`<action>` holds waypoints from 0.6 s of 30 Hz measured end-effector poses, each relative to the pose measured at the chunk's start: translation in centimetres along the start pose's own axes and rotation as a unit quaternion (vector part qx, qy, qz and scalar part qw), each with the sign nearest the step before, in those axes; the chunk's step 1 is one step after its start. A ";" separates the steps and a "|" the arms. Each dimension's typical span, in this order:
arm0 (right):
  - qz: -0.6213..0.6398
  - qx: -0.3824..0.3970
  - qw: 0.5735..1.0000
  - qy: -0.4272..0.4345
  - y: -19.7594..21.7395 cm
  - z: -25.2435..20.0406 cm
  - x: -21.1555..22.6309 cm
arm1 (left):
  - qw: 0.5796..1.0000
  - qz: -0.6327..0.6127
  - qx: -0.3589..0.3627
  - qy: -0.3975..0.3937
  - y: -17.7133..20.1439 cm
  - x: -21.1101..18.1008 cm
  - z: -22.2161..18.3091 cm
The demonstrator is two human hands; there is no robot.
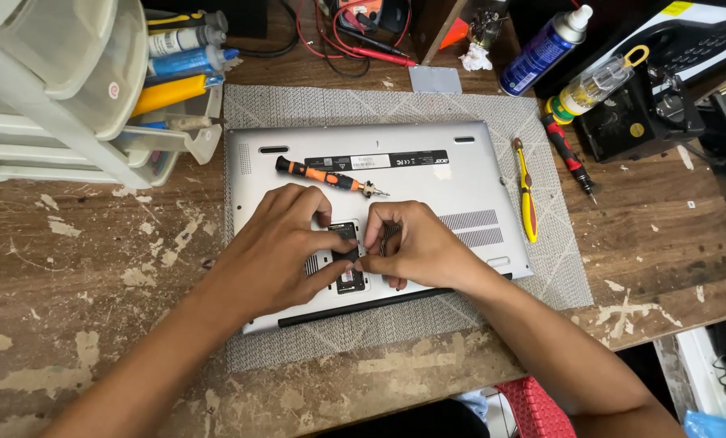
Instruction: Inspecting and manipulating internal laptop components, specifically a RAM module, using hands and a small tool on a repair bench.
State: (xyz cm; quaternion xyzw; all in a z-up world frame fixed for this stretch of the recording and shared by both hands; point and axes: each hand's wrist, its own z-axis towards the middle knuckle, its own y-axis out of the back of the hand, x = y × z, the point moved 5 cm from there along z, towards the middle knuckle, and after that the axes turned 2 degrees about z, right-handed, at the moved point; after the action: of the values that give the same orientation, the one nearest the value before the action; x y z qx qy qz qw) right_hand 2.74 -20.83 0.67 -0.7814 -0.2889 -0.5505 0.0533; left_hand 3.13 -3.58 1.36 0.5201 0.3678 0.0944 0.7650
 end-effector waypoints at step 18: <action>0.035 0.032 0.996 0.081 0.2 0.3 0.1 | 1.000 0.009 -0.003 0.010 0.2 0.0 0.1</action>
State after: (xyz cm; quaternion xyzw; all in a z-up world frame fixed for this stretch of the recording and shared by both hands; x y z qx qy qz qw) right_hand 3.09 -20.84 0.65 -0.7419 -0.2736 -0.6001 0.1211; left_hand 3.24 -3.56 1.58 0.5198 0.3706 0.1073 0.7622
